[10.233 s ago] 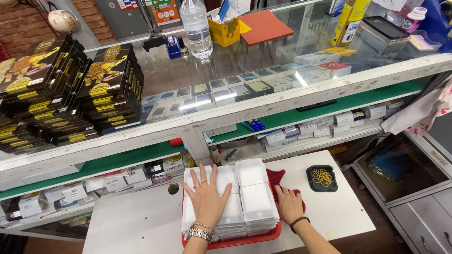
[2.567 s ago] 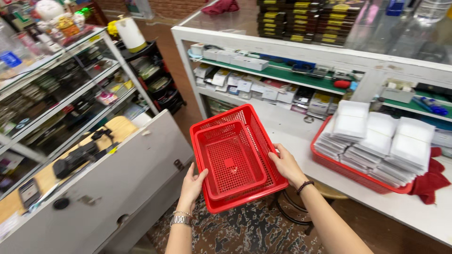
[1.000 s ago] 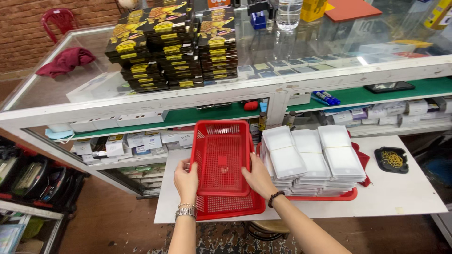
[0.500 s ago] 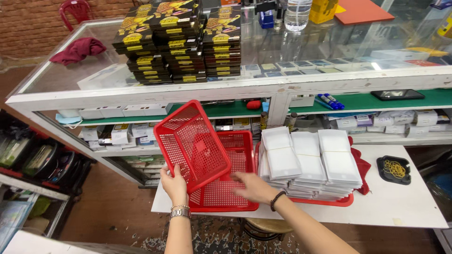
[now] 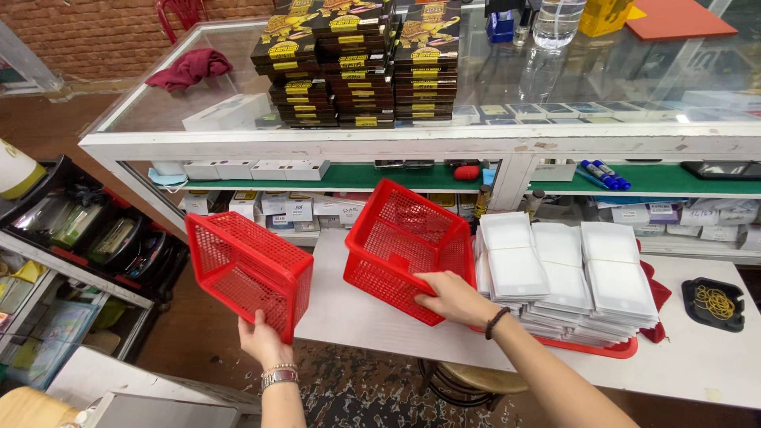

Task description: The person stacks black-and-gold phone boxes on a glass display counter, then carries red plastic baskets to a work surface and handles stacks of white phone boxes, bundling them with rubber bands and briefly operating a smartphone while sorting the boxes into baskets.

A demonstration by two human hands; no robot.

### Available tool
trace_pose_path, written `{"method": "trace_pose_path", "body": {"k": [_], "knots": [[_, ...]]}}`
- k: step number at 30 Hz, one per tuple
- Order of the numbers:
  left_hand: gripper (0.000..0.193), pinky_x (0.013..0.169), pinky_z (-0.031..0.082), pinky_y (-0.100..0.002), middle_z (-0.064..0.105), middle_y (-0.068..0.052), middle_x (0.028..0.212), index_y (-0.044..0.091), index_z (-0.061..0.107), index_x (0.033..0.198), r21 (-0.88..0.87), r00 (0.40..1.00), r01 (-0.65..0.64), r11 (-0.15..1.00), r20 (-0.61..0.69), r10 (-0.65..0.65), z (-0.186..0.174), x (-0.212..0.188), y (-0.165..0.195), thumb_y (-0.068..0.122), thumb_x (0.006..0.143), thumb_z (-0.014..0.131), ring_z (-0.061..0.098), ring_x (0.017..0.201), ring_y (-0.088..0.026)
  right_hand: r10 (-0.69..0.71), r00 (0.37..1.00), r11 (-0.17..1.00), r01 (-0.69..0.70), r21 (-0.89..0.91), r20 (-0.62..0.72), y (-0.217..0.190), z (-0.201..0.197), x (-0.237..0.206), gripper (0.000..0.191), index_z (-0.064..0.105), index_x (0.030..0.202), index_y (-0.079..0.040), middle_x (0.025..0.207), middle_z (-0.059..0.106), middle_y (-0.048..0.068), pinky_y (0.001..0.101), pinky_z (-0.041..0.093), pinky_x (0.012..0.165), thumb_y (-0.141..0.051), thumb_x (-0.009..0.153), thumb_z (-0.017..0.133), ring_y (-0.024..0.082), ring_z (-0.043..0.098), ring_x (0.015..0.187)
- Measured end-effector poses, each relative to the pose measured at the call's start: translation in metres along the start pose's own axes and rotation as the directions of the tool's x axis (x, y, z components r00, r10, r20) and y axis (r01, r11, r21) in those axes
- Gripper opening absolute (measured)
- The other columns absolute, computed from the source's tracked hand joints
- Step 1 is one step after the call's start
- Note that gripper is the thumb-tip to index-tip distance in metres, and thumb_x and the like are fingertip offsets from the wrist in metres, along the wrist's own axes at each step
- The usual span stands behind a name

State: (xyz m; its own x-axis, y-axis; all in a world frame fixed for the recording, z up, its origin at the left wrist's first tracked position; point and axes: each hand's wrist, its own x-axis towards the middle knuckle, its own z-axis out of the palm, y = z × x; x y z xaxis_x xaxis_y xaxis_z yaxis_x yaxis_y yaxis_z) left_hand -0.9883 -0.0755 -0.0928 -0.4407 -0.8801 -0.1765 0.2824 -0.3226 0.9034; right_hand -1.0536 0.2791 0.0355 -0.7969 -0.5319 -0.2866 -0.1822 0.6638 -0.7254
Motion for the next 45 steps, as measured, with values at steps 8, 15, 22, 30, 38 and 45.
{"method": "trace_pose_path", "body": {"k": [8, 15, 22, 30, 38, 45], "knots": [[0.054, 0.090, 0.054, -0.045, 0.076, -0.014, 0.113, 0.022, 0.059, 0.146, 0.874, 0.922, -0.328, 0.359, 0.379, -0.078, 0.032, -0.010, -0.109, 0.012, 0.093, 0.060, 0.072, 0.097, -0.032, -0.175, 0.982, 0.908, 0.191, 0.372, -0.077, -0.037, -0.087, -0.071, 0.042, 0.064, 0.128, -0.003, 0.110, 0.078, 0.004, 0.0316, 0.058, 0.085, -0.016, 0.088, 0.070, 0.012, 0.070, 0.096], [0.054, 0.084, 0.057, -0.041, 0.074, -0.012, 0.115, 0.013, 0.062, 0.137, 0.459, 0.525, 0.423, 0.781, 0.579, -0.624, 0.108, -0.063, -0.130, 0.041, 0.091, 0.056, 0.071, 0.098, -0.025, -0.156, 0.978, 0.981, 0.169, -0.093, 0.140, -0.017, -0.060, -0.086, 0.031, 0.070, 0.122, -0.010, 0.093, 0.078, 0.008, 0.0329, 0.057, 0.077, -0.019, 0.093, 0.068, 0.018, 0.072, 0.081], [0.063, 0.075, 0.058, -0.040, 0.072, -0.012, 0.110, 0.005, 0.064, 0.128, 0.412, 0.404, 0.553, 0.725, 0.628, -0.665, 0.112, -0.054, -0.023, 0.055, 0.090, 0.060, 0.069, 0.090, -0.023, -0.311, 0.940, 0.763, 0.335, -0.553, 0.140, 0.006, 0.004, -0.077, 0.032, 0.073, 0.123, -0.015, 0.102, 0.075, 0.011, 0.0448, 0.048, 0.102, -0.010, 0.093, 0.064, 0.026, 0.068, 0.105], [0.057, 0.087, 0.057, -0.041, 0.070, -0.012, 0.122, 0.006, 0.057, 0.135, 0.302, 0.335, 0.537, 0.788, 0.781, -0.528, 0.152, -0.132, 0.041, 0.037, 0.089, 0.061, 0.069, 0.103, -0.025, -0.352, 0.678, 0.901, 0.059, -0.429, -0.645, 0.012, -0.116, -0.130, 0.076, 0.043, 0.150, -0.012, 0.150, 0.049, 0.024, 0.0504, 0.034, 0.113, -0.033, 0.085, 0.076, 0.038, 0.040, 0.140], [0.074, 0.108, 0.044, -0.039, 0.049, -0.014, 0.155, 0.012, 0.034, 0.158, 0.212, 0.115, 0.188, 0.959, 0.965, -0.236, 0.291, -0.307, 0.056, 0.039, 0.094, 0.059, 0.049, 0.138, -0.024, 0.184, 0.666, 0.892, 0.197, 0.408, -0.723, 0.132, -0.170, -0.239, 0.061, 0.041, 0.153, -0.010, 0.132, 0.068, 0.010, 0.0283, 0.055, 0.091, -0.020, 0.095, 0.060, 0.014, 0.066, 0.110], [0.075, 0.118, 0.035, -0.039, 0.031, -0.016, 0.165, 0.019, 0.007, 0.164, 0.373, -0.096, 0.293, 0.880, 0.928, -0.361, 0.331, -0.478, -0.083, 0.055, 0.102, 0.031, 0.038, 0.150, -0.030, 0.665, 0.332, 0.649, 0.187, 0.738, -0.669, 0.343, -0.199, -0.328, 0.035, 0.058, 0.137, -0.006, 0.109, 0.071, 0.009, 0.0329, 0.055, 0.074, -0.012, 0.102, 0.055, 0.016, 0.067, 0.088]]}}
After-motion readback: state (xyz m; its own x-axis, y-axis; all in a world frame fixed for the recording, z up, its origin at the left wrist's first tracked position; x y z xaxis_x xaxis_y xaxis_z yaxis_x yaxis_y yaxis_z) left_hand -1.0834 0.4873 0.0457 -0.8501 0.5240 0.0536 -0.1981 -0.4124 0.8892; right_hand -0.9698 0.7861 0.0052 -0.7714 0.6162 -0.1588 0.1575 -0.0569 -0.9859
